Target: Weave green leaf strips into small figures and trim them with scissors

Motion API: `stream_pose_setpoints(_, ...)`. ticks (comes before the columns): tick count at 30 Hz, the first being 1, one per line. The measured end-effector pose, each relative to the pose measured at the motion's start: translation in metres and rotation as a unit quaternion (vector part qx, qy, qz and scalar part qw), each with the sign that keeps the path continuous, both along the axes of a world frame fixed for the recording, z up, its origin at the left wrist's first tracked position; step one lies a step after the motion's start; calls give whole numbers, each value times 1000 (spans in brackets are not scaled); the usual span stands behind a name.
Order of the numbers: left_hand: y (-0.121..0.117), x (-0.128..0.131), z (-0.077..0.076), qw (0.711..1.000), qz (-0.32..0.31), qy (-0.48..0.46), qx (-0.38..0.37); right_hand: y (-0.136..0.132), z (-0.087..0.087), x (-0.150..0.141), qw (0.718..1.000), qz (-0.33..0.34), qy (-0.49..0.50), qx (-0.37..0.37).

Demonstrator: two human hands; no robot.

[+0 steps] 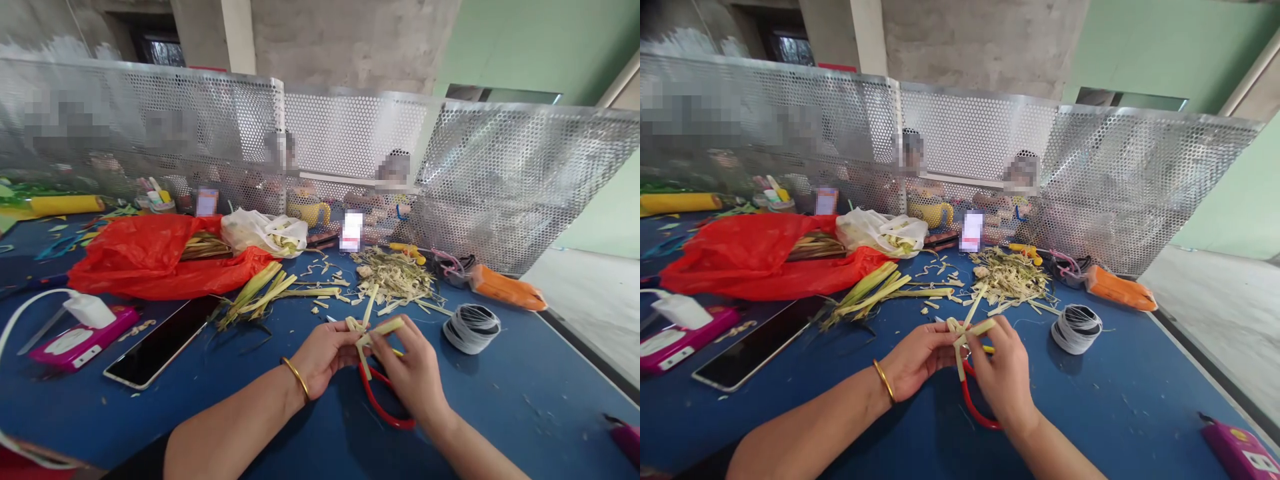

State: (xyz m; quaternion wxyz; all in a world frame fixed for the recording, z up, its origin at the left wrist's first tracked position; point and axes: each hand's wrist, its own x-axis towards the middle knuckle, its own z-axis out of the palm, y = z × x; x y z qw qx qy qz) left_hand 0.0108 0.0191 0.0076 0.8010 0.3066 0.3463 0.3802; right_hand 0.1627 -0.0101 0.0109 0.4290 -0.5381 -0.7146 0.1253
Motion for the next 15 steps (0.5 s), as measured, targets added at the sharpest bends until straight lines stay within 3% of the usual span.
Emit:
stream_pose_setpoints(4,-1,0,1,1000,-8,9,15,16,-10,6,957,-34,205,-201)
stream_pose_setpoints(7,-2,1,-1,999,1,31,37,20,-17,4,928,-29,270,-257)
stream_pose_setpoints(10,0,1,-3,996,48,65,31,17,-15,-1,909,-15,285,-303)
stream_pose_setpoints(12,4,0,-4,992,86,86,18,12,-9,-2,919,6,244,-308)
stream_pose_setpoints(15,9,-4,-5,984,123,130,11,7,2,0,965,75,108,-225)
